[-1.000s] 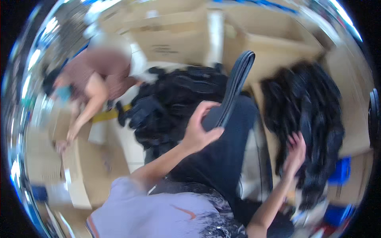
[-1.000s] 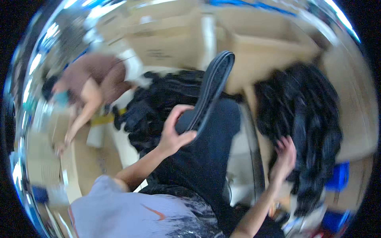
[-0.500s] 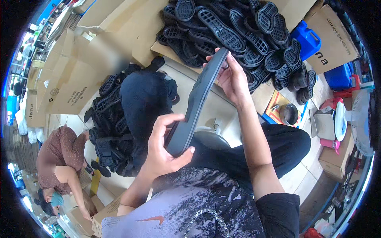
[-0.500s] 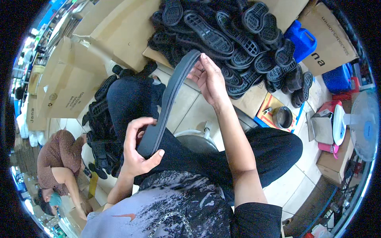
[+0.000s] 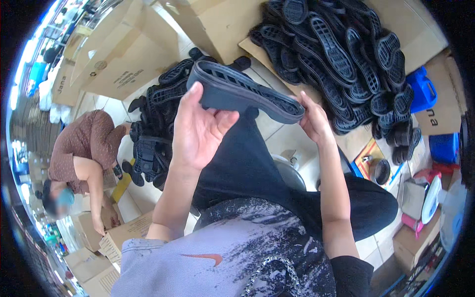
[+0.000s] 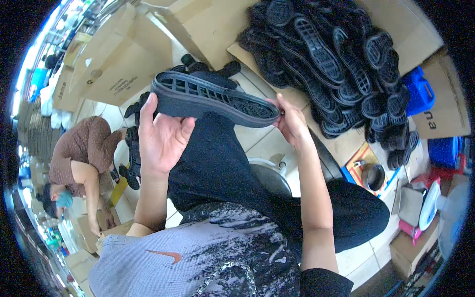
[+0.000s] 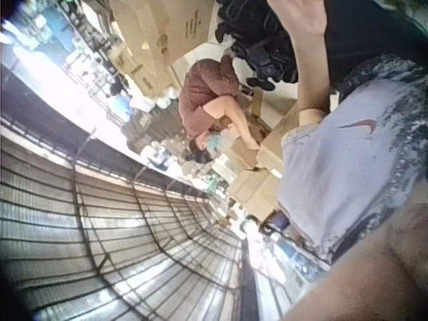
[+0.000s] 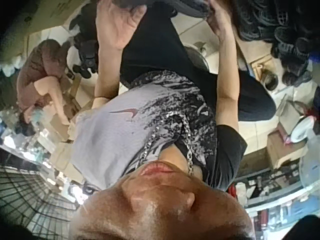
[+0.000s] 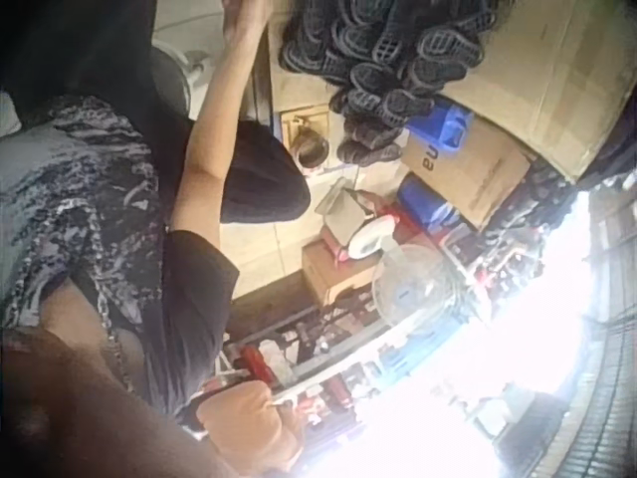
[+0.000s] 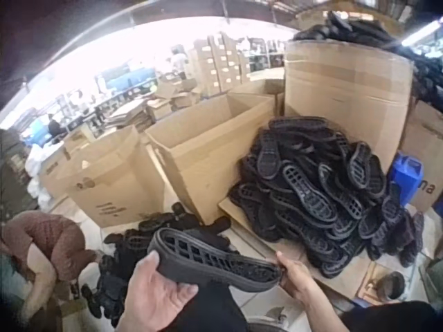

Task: The recorder is inspecting black shoe soles in a warehouse setting.

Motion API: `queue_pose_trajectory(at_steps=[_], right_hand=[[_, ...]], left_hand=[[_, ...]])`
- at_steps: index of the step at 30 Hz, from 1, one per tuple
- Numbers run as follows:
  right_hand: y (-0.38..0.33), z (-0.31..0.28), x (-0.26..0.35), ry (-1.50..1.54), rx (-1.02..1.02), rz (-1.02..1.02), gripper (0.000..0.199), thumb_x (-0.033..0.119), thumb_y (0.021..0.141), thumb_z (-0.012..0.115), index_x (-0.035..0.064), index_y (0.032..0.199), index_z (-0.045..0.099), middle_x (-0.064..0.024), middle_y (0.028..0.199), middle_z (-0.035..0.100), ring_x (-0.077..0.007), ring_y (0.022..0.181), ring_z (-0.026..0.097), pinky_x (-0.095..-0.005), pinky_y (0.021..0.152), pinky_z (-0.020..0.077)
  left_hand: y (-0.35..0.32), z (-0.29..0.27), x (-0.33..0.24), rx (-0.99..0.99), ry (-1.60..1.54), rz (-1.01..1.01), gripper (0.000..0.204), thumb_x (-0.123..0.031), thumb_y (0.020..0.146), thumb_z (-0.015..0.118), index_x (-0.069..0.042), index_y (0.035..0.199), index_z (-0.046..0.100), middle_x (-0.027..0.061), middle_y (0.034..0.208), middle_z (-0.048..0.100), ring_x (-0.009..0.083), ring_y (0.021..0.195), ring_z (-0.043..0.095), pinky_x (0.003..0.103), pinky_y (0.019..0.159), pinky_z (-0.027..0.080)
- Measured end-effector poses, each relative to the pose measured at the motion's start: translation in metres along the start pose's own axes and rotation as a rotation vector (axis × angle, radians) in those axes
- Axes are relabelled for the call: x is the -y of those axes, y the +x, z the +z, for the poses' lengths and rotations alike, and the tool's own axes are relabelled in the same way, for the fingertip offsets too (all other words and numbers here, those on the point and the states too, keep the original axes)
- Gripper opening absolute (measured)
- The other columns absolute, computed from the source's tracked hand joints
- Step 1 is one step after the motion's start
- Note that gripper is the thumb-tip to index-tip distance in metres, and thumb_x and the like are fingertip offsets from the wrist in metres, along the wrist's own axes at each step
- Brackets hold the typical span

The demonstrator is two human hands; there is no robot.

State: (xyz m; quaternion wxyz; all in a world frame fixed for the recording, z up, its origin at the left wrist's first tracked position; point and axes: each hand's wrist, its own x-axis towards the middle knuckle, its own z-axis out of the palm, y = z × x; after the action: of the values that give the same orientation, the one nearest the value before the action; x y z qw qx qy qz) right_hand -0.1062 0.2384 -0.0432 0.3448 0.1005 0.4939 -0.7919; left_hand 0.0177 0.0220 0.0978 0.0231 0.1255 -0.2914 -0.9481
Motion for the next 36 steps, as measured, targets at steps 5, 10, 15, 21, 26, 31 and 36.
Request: queue_pose_trajectory(at_steps=[5, 10, 15, 21, 26, 31, 36], right_hand=[[-0.005, 0.003, 0.004, -0.004, 0.053, 0.001, 0.049, 0.037, 0.096, 0.041, -0.0065, 0.111, 0.056, -0.0094, 0.082, 0.063, -0.0159, 0.075, 0.062, -0.0276, 0.068, 0.0525], [-0.01, 0.003, 0.008, -0.068, 0.017, 0.154, 0.061, 0.057, 0.09, 0.04, 0.0057, 0.123, 0.043, -0.011, 0.074, 0.06, -0.0177, 0.056, 0.061, -0.0253, 0.047, 0.049], [-0.011, -0.01, 0.018, 0.106, -0.004, -0.137, 0.038, 0.018, 0.09, 0.045, 0.0056, 0.125, 0.046, -0.0107, 0.081, 0.061, -0.0171, 0.045, 0.055, -0.0255, 0.042, 0.0479], [0.004, -0.056, 0.065, 0.312, -0.327, -0.6, 0.041, 0.011, 0.089, 0.04, 0.0036, 0.13, 0.037, -0.0155, 0.082, 0.06, -0.0223, 0.048, 0.055, -0.0326, 0.046, 0.0492], [0.039, -0.08, 0.102, 0.496, -0.519, -0.888, 0.041, 0.008, 0.091, 0.04, 0.014, 0.128, 0.024, -0.0226, 0.102, 0.052, -0.0348, 0.074, 0.061, -0.0392, 0.062, 0.0545], [0.084, -0.063, 0.093, 0.363, -0.473, -0.689, 0.045, 0.026, 0.094, 0.049, 0.0121, 0.124, 0.018, -0.0235, 0.105, 0.052, -0.0355, 0.085, 0.063, -0.0436, 0.071, 0.054], [0.106, -0.048, 0.056, 0.111, -0.398, -0.575, 0.04, 0.019, 0.088, 0.057, 0.0087, 0.119, 0.035, -0.0148, 0.1, 0.058, -0.026, 0.081, 0.063, -0.0344, 0.065, 0.0508]], left_hand=[[0.005, -0.02, -0.014, -0.062, -0.266, -0.026, 0.056, -0.039, 0.083, 0.063, 0.007, 0.112, 0.048, 0.0207, 0.109, 0.056, 0.0312, 0.096, 0.059, 0.032, 0.075, 0.058], [0.009, -0.033, -0.007, -0.051, -0.23, -0.009, 0.056, -0.039, 0.087, 0.059, 0.006, 0.117, 0.046, 0.0204, 0.114, 0.054, 0.0345, 0.104, 0.056, 0.034, 0.078, 0.057], [0.014, -0.038, 0.005, 0.05, 0.347, -0.062, 0.051, -0.028, 0.087, 0.06, 0.001, 0.126, 0.043, 0.0166, 0.112, 0.058, 0.0246, 0.094, 0.062, 0.03, 0.077, 0.055], [0.026, -0.063, 0.003, -0.273, 1.635, 0.778, 0.037, -0.009, 0.076, 0.068, -0.006, 0.112, 0.057, 0.0092, 0.115, 0.057, 0.0192, 0.098, 0.055, 0.029, 0.077, 0.047], [0.037, -0.087, 0.001, -0.278, 1.729, 1.001, 0.033, -0.009, 0.073, 0.069, -0.008, 0.104, 0.059, 0.0091, 0.111, 0.055, 0.0249, 0.104, 0.049, 0.037, 0.091, 0.038], [0.038, -0.094, -0.002, -0.274, 1.637, 1.005, 0.031, -0.009, 0.072, 0.068, -0.008, 0.102, 0.06, 0.0094, 0.109, 0.055, 0.0264, 0.102, 0.049, 0.038, 0.093, 0.036], [0.039, -0.093, -0.006, -0.289, 1.549, 0.995, 0.025, -0.012, 0.072, 0.067, -0.007, 0.096, 0.063, 0.0107, 0.107, 0.057, 0.0269, 0.101, 0.051, 0.038, 0.091, 0.039]])
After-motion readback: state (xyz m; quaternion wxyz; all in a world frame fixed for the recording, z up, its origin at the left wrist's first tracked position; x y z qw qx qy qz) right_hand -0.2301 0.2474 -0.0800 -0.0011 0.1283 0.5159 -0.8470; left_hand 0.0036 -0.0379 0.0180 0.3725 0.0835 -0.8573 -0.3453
